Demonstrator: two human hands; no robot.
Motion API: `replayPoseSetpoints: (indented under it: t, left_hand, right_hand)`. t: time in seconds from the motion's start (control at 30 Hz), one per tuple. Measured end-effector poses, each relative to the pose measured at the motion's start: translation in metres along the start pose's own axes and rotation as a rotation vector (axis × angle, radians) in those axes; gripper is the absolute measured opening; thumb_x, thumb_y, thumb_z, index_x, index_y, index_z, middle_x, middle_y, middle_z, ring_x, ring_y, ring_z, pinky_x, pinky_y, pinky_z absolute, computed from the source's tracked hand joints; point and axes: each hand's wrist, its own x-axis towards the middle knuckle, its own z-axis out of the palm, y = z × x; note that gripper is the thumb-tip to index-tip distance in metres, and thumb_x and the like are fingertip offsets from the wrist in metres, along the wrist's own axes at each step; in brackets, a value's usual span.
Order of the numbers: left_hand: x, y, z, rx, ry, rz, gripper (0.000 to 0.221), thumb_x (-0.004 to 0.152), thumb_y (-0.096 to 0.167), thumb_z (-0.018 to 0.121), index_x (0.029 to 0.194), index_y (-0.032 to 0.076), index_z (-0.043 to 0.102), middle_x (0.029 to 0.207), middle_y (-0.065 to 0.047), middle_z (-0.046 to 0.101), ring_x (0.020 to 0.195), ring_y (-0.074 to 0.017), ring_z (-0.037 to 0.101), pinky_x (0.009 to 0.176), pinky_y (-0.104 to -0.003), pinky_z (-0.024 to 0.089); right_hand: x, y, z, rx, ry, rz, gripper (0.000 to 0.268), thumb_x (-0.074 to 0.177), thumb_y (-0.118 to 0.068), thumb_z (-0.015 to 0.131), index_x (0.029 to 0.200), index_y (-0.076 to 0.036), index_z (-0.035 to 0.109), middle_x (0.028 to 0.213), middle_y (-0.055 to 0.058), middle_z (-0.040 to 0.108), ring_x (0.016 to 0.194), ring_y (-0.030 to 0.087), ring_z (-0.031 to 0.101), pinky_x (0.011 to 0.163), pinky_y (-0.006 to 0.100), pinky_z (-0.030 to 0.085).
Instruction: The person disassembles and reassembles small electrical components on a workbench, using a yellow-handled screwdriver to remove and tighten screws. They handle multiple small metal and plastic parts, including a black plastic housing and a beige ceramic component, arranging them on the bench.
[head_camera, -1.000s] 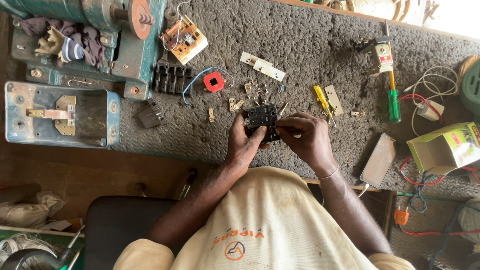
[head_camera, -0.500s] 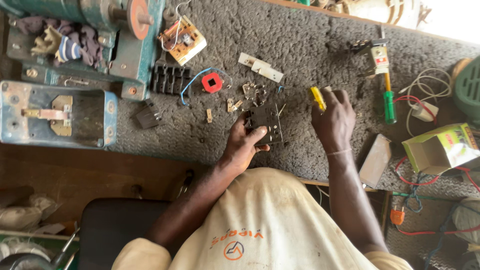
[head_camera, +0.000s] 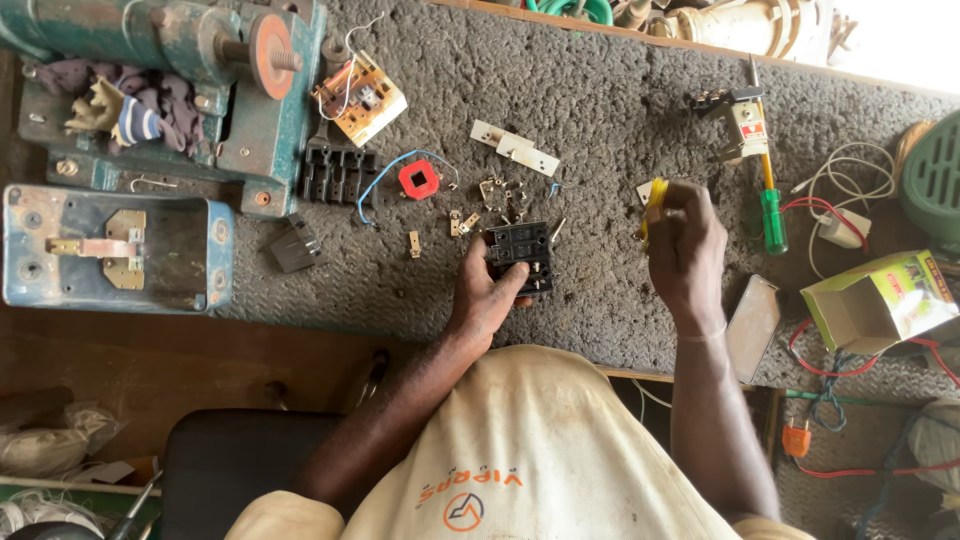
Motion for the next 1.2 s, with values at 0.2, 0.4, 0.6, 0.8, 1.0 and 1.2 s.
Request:
replayPoseSetpoints:
  t: [0.2,0.4,0.6,0.8,1.0,1.2]
  left_hand:
    - [0.003,0.001,0.007,0.202,0.066,0.025,0.033,0.090,-0.001,0.067,0.118,0.001,0.051,0.103,-0.012,0.068,0.076,-0.0179,0.073,0.049,-0.028,0.066]
    - [-0.008,0.001,0.004,0.028,-0.056,-0.046,0.034,0.091,0.003,0.065,0.122,0.004,0.051,0.108,-0.011,0.066,0.082,-0.0158,0.073,0.052,-0.027,0.065]
    - [-0.009,-0.002,-0.002,0.037,-0.084,-0.062,0.036,0.092,0.005,0.067,0.125,0.005,0.053,0.108,-0.008,0.066,0.085,-0.0126,0.071,0.052,-0.025,0.064]
    - [-0.011,-0.004,0.000,0.008,-0.046,-0.108,0.038,0.089,0.003,0.067,0.124,0.006,0.053,0.104,-0.007,0.068,0.080,-0.0132,0.071,0.048,-0.025,0.061]
    - [-0.018,0.005,0.001,0.060,-0.042,-0.102,0.040,0.089,0.003,0.068,0.126,0.006,0.054,0.104,-0.008,0.069,0.081,-0.0135,0.072,0.050,-0.025,0.063]
    - [-0.018,0.010,0.004,0.073,-0.056,-0.123,0.041,0.089,0.002,0.067,0.127,0.005,0.053,0.103,-0.009,0.068,0.081,-0.0146,0.073,0.053,-0.026,0.065]
  right_hand:
    - [-0.034,-0.021,0.023,0.732,-0.220,0.080,0.014,0.110,-0.011,0.055,0.121,-0.004,0.059,0.104,0.008,0.069,0.084,0.011,0.066,0.075,0.028,0.061]
    - [-0.047,-0.032,0.046,0.231,-0.297,-0.156,0.021,0.085,-0.004,0.080,0.106,-0.006,0.075,0.094,0.007,0.074,0.064,0.016,0.057,0.060,0.029,0.050]
    - [-0.038,-0.045,0.043,0.158,-0.405,-0.156,0.016,0.085,-0.012,0.082,0.101,-0.010,0.080,0.100,0.003,0.074,0.083,0.012,0.073,0.068,0.027,0.068]
    - [-0.040,-0.056,0.033,0.064,-0.368,-0.367,0.015,0.084,-0.011,0.083,0.098,-0.008,0.080,0.093,0.006,0.074,0.079,0.018,0.073,0.069,0.033,0.062]
    - [-0.042,-0.070,0.030,0.044,-0.453,-0.235,0.013,0.083,-0.007,0.078,0.096,-0.006,0.074,0.089,0.007,0.066,0.078,0.022,0.068,0.065,0.038,0.058]
    - [-0.049,-0.063,0.027,0.070,-0.425,-0.297,0.017,0.081,-0.003,0.073,0.097,-0.004,0.068,0.092,0.009,0.064,0.081,0.024,0.066,0.069,0.039,0.056]
